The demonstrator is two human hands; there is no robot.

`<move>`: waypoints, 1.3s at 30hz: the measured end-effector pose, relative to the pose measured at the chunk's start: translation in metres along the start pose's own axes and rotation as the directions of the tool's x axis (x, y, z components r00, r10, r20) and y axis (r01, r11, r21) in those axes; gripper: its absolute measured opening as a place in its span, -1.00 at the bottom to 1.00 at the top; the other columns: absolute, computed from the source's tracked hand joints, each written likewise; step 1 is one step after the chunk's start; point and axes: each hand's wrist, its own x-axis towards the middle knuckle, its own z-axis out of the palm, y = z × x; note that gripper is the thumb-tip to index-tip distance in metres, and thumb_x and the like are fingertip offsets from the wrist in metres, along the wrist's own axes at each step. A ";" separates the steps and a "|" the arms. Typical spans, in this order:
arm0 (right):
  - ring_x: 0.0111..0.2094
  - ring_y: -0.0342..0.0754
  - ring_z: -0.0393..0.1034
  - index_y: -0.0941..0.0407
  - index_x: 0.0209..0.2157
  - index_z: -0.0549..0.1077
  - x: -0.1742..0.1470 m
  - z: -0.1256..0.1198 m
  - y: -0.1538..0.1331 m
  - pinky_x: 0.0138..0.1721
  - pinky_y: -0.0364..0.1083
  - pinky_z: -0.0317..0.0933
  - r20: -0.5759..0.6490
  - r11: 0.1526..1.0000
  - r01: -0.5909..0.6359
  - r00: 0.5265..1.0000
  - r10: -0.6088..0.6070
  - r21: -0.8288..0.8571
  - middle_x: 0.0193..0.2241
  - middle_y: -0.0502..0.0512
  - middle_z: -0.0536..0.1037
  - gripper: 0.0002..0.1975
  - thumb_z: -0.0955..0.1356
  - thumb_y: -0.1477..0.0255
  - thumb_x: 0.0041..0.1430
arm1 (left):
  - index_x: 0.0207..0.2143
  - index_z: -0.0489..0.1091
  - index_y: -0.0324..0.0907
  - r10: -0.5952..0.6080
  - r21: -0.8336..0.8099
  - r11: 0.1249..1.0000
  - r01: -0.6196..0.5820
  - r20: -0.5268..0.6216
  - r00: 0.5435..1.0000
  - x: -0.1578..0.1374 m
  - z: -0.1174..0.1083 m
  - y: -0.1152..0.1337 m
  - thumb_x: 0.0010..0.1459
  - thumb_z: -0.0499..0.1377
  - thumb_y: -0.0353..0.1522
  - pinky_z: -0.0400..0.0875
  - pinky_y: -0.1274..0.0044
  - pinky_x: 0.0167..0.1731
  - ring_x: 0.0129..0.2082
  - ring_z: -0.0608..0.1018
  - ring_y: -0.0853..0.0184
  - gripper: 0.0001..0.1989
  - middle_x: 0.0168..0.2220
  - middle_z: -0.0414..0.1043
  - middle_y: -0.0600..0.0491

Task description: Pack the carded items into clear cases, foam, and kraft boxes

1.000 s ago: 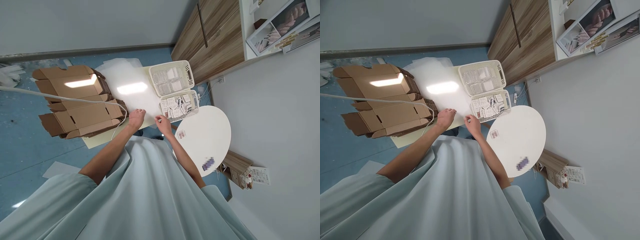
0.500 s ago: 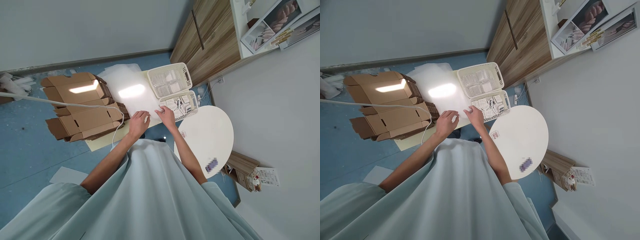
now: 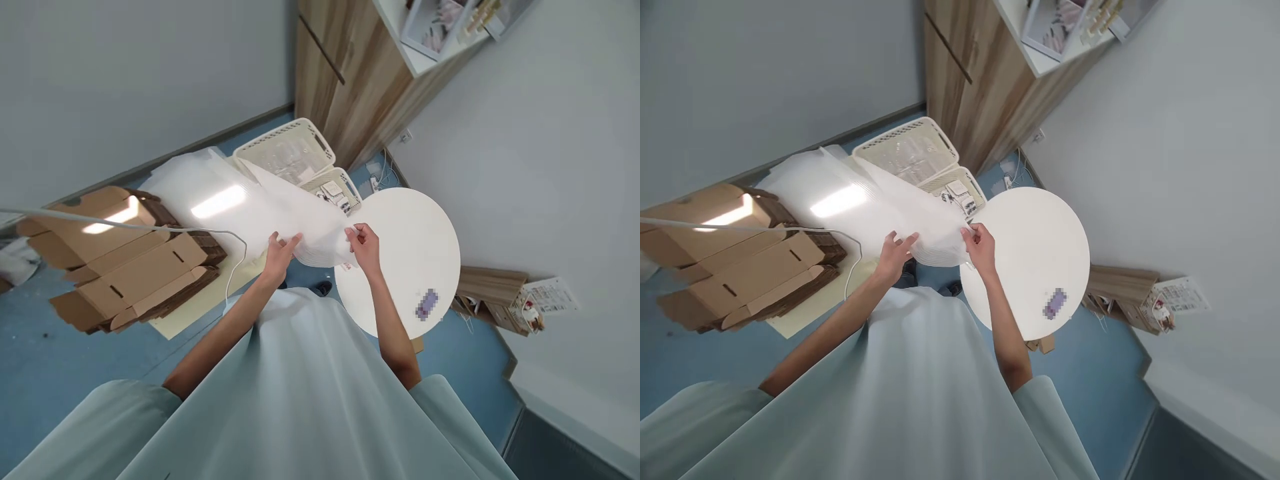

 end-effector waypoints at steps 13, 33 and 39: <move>-0.50 -0.15 0.39 0.03 -0.28 0.38 -0.104 -0.113 0.151 -0.35 -0.10 0.34 -0.320 0.926 -0.268 0.882 0.347 0.266 -0.35 0.00 0.62 -0.61 0.45 0.00 0.24 | 0.10 0.46 -0.13 0.078 0.188 0.970 -0.157 0.368 0.926 -0.014 0.148 0.037 0.31 0.27 -0.23 0.68 0.41 -0.21 -0.16 0.72 0.20 -0.65 -0.01 0.64 -0.05; -0.45 -0.14 0.53 0.07 -0.33 0.39 -0.189 -0.106 0.297 -0.42 -0.17 0.22 -0.187 0.601 -0.429 0.688 0.701 0.675 -0.34 0.01 0.64 -0.66 0.50 0.13 0.07 | 0.41 0.42 -0.14 0.132 0.271 0.541 -0.796 0.908 0.399 -0.084 0.352 0.010 0.22 0.18 -0.38 0.52 0.38 0.16 0.06 0.65 0.15 -0.32 0.24 0.59 -0.04; -0.45 -0.16 0.52 0.06 -0.33 0.38 -0.174 -0.118 0.310 -0.40 -0.17 0.24 -0.153 0.648 -0.445 0.740 0.655 0.618 -0.32 0.01 0.66 -0.75 0.47 0.25 0.16 | 0.32 0.46 -0.15 0.132 0.463 0.608 -0.645 0.742 0.658 -0.049 0.319 -0.010 0.22 0.21 -0.38 0.59 0.39 -0.02 -0.16 0.70 0.19 -0.40 -0.05 0.69 -0.03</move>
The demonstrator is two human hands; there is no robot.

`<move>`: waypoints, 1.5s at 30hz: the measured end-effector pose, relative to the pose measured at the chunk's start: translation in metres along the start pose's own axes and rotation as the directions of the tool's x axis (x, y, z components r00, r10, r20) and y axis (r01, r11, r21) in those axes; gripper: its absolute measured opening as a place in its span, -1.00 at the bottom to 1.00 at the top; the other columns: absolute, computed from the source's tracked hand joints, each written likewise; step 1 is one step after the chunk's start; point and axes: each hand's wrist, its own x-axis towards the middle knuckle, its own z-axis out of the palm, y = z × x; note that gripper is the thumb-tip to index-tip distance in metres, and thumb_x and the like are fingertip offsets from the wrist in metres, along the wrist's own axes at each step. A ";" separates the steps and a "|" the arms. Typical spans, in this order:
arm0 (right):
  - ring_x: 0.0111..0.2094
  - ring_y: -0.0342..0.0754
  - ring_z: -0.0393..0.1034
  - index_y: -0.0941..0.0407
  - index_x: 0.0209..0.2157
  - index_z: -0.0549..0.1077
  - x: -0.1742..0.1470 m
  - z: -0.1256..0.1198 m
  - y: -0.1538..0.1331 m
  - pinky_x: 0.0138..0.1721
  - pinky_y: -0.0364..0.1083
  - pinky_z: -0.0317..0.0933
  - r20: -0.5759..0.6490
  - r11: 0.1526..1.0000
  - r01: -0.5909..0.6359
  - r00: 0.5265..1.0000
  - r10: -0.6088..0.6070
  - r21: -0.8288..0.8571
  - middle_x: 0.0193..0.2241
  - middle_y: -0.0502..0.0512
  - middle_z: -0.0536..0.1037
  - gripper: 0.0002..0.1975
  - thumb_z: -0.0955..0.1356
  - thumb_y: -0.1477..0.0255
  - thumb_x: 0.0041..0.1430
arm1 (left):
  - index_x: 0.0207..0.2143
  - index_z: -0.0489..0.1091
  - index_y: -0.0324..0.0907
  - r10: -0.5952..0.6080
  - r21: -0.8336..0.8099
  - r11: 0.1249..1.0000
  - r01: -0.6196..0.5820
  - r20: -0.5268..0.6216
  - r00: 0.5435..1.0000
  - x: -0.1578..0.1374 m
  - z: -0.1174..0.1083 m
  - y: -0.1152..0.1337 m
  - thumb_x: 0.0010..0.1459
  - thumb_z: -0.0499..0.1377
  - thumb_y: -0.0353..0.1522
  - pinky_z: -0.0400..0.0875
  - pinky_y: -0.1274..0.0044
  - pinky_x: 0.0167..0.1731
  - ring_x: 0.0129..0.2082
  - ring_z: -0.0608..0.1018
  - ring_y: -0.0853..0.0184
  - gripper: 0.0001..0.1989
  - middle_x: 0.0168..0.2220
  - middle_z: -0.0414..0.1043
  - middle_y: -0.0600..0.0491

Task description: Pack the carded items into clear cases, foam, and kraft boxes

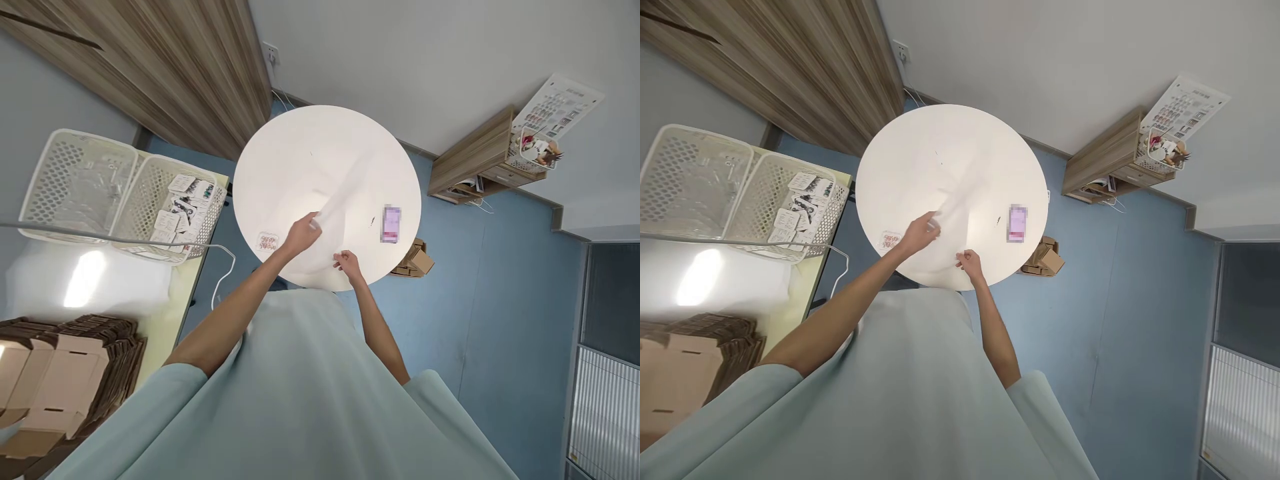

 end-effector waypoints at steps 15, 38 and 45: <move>-0.65 -0.20 0.18 0.01 -0.27 0.32 0.055 0.009 -0.007 -0.48 -0.14 0.21 -0.010 0.967 0.037 0.999 -0.041 -0.253 -0.36 -0.08 0.71 -0.82 0.41 0.32 0.37 | 0.18 0.42 -0.20 -0.563 -0.274 0.797 0.539 -0.014 0.826 -0.031 0.002 -0.099 0.16 0.37 -0.30 0.64 0.41 -0.15 -0.21 0.74 0.17 -0.46 -0.27 0.59 0.02; -0.59 -0.17 0.41 0.06 -0.22 0.44 0.020 -0.011 0.033 -0.36 -0.12 0.34 -0.260 0.966 -0.107 0.965 0.043 -0.237 -0.39 -0.11 0.57 -0.79 0.49 0.37 0.14 | 0.31 0.35 -0.26 -0.150 0.510 0.841 0.181 -0.102 0.983 -0.042 -0.027 -0.138 0.28 0.17 -0.35 0.33 0.06 0.32 0.44 0.29 -0.20 -0.44 0.43 0.24 -0.38; -0.52 -0.13 0.46 0.06 -0.22 0.45 0.027 -0.017 0.016 -0.38 -0.11 0.37 -0.343 0.965 -0.094 0.939 0.004 -0.246 -0.33 -0.02 0.60 -0.82 0.48 0.37 0.19 | 0.31 0.35 -0.12 -0.096 0.575 0.818 0.010 0.120 0.988 -0.038 -0.054 -0.160 0.09 0.18 -0.51 0.37 0.05 0.29 0.42 0.28 -0.17 -0.32 0.43 0.26 -0.26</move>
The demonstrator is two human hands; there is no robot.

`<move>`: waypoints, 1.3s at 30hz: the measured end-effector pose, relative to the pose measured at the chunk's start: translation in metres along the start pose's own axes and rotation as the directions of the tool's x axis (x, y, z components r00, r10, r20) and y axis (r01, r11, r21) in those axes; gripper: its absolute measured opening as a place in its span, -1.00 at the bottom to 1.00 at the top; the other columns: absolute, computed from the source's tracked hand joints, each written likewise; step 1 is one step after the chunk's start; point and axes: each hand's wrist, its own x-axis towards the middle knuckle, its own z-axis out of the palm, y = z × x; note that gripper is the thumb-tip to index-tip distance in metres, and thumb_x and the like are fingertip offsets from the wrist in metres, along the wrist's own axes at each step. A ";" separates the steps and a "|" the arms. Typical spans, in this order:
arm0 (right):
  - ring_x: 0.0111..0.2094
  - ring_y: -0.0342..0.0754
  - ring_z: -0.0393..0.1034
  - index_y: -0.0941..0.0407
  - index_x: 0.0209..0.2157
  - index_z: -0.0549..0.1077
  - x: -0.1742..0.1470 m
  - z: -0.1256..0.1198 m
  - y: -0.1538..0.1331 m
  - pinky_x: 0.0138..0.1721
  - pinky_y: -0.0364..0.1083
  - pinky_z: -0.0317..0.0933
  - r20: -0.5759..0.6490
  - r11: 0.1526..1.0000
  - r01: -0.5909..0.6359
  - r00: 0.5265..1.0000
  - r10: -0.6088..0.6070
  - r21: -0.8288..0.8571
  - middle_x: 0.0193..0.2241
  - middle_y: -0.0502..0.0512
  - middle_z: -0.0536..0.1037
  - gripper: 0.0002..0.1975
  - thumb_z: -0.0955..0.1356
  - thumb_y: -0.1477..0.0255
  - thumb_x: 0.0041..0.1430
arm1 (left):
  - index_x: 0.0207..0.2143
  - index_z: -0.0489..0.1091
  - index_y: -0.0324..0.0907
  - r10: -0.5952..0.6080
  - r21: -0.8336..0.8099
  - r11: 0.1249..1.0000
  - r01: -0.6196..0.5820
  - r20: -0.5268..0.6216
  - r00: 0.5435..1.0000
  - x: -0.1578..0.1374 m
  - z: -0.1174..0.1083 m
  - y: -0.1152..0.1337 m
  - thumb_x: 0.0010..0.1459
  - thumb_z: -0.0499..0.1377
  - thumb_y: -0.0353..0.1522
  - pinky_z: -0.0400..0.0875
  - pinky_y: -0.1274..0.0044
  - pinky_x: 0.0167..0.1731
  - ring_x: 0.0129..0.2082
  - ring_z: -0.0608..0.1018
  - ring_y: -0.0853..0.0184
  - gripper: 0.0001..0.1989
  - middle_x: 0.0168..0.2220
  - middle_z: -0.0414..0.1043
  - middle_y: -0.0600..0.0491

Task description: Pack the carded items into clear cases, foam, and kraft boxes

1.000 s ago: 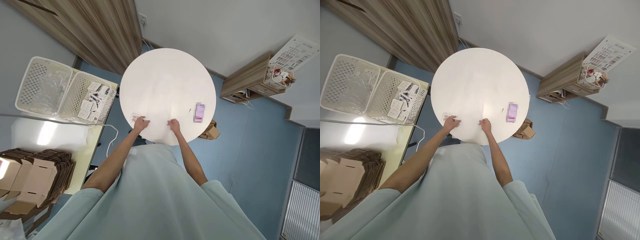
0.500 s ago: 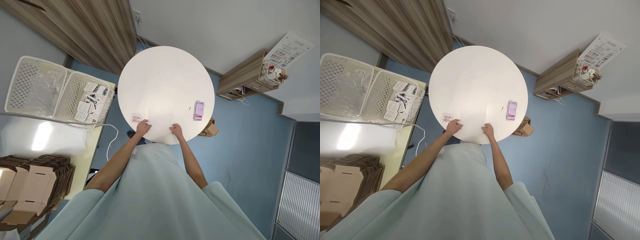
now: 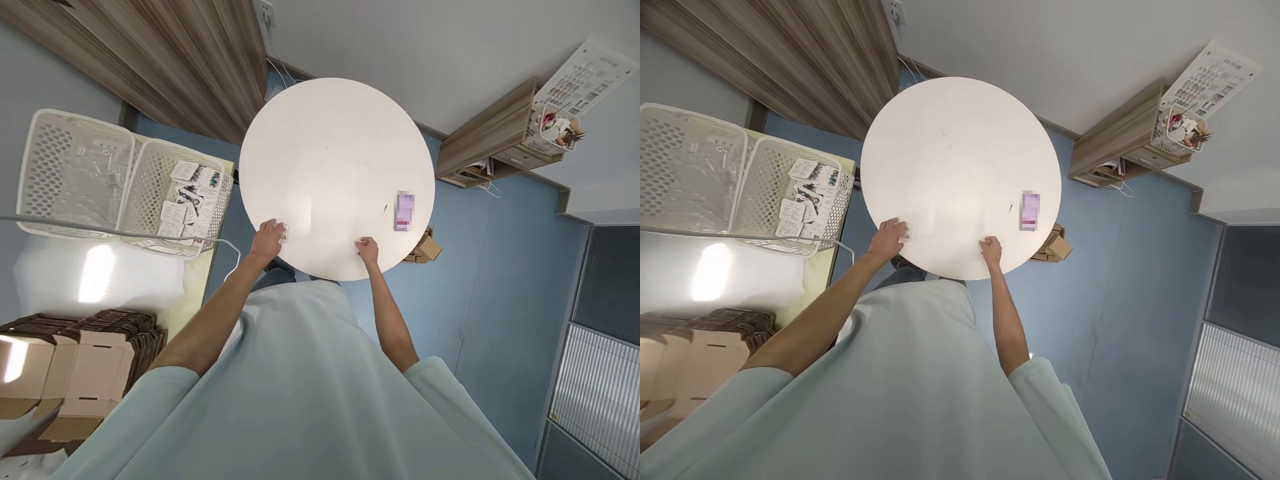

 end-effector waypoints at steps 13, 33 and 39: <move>-0.56 -0.16 0.45 0.05 -0.21 0.47 -0.029 0.002 0.027 -0.30 -0.09 0.39 -0.022 0.994 -0.080 0.997 0.078 -0.080 -0.29 -0.03 0.63 -0.81 0.51 0.35 0.22 | 0.38 0.28 -0.24 0.191 0.022 0.981 -0.192 0.027 0.981 0.004 0.013 0.055 0.17 0.24 -0.32 0.29 0.11 0.30 0.36 0.33 -0.21 -0.28 0.36 0.32 -0.32; -0.20 0.01 0.51 0.01 -0.17 0.55 -0.070 0.007 0.022 -0.12 -0.04 0.36 0.120 0.929 0.276 0.960 -0.253 -0.246 -0.13 0.07 0.64 -0.83 0.34 0.27 0.46 | 0.38 0.27 -0.23 0.302 0.029 0.950 -0.310 0.146 0.942 0.009 0.049 0.119 0.19 0.21 -0.39 0.42 0.11 0.19 0.32 0.36 -0.20 -0.31 0.36 0.28 -0.35; 0.07 0.09 0.40 0.05 -0.09 0.56 -0.084 0.037 -0.002 -0.08 -0.04 0.37 0.358 0.686 0.617 0.785 -0.505 -0.385 -0.02 0.18 0.55 -0.80 0.30 0.34 0.55 | 0.43 0.23 -0.22 0.271 -0.066 0.962 -0.265 0.096 0.958 -0.001 0.046 0.112 0.26 0.20 -0.36 0.41 0.14 0.26 0.41 0.32 -0.15 -0.30 0.46 0.21 -0.31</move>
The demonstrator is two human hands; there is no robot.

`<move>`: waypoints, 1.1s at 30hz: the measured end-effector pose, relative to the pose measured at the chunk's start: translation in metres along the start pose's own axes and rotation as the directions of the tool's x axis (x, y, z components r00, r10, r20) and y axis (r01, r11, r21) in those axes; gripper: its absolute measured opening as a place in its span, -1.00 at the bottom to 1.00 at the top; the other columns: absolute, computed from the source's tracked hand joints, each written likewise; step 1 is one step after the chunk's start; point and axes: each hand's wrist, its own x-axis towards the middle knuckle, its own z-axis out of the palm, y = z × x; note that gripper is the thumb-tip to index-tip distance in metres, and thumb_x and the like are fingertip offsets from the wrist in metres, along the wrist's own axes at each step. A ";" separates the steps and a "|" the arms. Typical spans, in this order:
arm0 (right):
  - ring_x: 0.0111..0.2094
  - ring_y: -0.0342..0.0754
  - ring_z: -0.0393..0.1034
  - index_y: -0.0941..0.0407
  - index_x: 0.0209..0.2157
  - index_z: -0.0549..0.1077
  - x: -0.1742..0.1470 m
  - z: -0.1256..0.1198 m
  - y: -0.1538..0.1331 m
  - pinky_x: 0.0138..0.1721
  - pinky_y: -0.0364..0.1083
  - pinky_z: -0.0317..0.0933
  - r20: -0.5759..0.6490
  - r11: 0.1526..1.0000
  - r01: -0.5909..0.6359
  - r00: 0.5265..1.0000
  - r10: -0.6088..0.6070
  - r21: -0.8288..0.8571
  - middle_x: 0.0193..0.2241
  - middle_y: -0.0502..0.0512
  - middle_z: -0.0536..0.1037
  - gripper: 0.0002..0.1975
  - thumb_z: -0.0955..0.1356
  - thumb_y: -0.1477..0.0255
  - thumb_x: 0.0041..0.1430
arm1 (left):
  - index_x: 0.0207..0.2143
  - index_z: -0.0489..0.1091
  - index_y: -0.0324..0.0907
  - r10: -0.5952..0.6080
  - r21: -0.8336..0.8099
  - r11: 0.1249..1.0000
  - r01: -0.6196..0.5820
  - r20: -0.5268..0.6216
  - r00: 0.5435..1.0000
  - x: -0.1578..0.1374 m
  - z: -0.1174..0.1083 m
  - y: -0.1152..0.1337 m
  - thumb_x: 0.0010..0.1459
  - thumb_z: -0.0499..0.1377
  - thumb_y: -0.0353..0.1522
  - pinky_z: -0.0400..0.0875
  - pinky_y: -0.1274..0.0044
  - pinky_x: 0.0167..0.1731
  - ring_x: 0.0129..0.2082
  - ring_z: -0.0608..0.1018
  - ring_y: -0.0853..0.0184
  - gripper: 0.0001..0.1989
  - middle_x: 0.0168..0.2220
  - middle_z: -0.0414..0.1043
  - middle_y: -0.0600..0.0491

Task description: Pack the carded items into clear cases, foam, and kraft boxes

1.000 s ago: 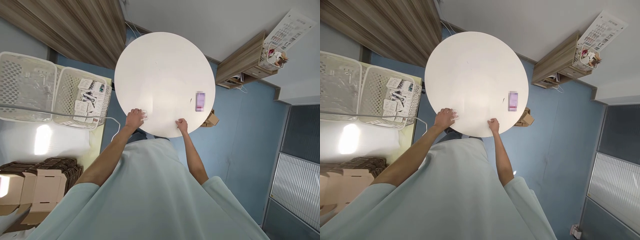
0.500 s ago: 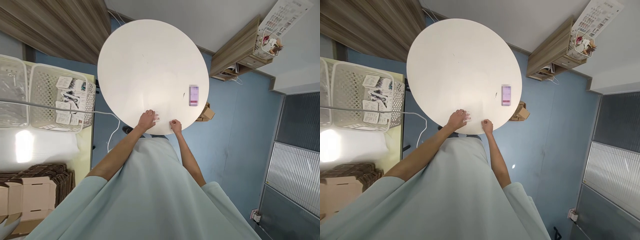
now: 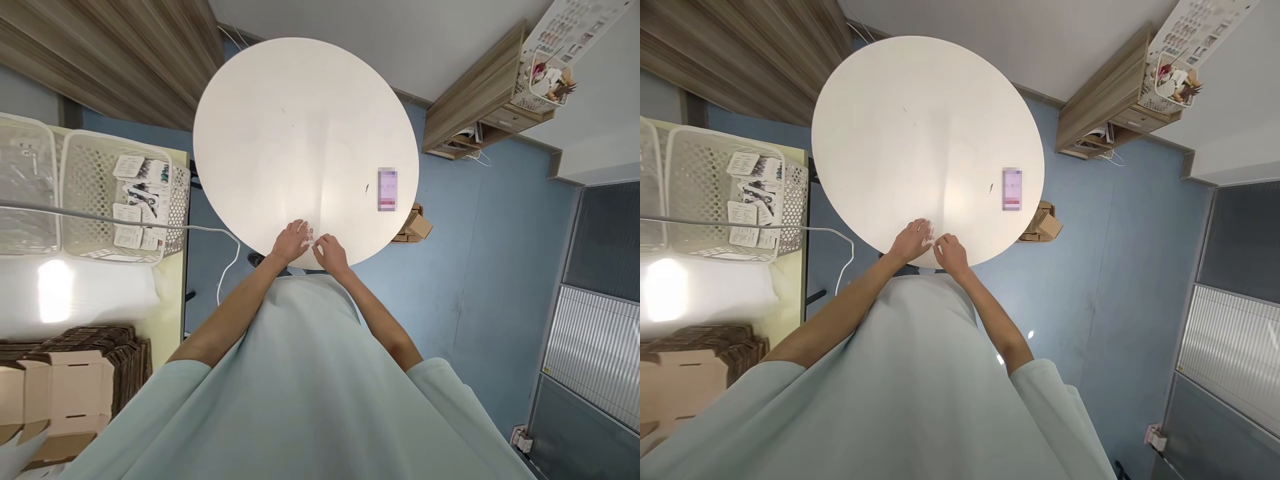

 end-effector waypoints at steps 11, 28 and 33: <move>0.16 0.19 0.39 0.20 0.15 0.55 0.038 0.042 -0.027 0.12 0.08 0.43 0.292 0.919 0.220 0.948 -0.123 -0.326 0.03 0.34 0.61 -0.68 0.25 0.49 0.55 | 0.07 0.58 -0.08 -0.503 -0.449 0.768 0.456 0.018 0.864 -0.020 0.000 -0.019 0.33 0.23 -0.09 0.51 0.38 0.16 0.05 0.69 0.12 -0.61 0.15 0.66 -0.03; 0.06 0.09 0.50 0.07 0.05 0.54 0.022 0.013 -0.013 -0.01 -0.01 0.42 0.028 0.953 -0.298 0.954 0.300 -0.055 -0.04 0.17 0.64 -0.72 0.32 0.20 0.55 | -0.11 0.54 -0.09 -0.579 -0.352 0.760 0.546 0.014 0.815 -0.013 0.003 -0.025 0.35 0.15 -0.30 0.53 0.27 0.01 -0.02 0.66 0.01 -0.82 -0.05 0.69 -0.09; 0.09 0.13 0.57 0.07 0.07 0.55 0.036 0.020 -0.008 0.08 0.02 0.42 0.074 0.903 -0.421 0.907 0.415 0.087 0.02 0.20 0.68 -0.68 0.40 0.16 0.47 | 0.00 0.48 -0.13 -0.545 -0.221 0.814 0.537 0.031 0.838 -0.010 0.000 -0.023 0.43 0.02 -0.28 0.53 0.20 -0.05 -0.06 0.66 -0.07 -0.72 -0.09 0.66 -0.22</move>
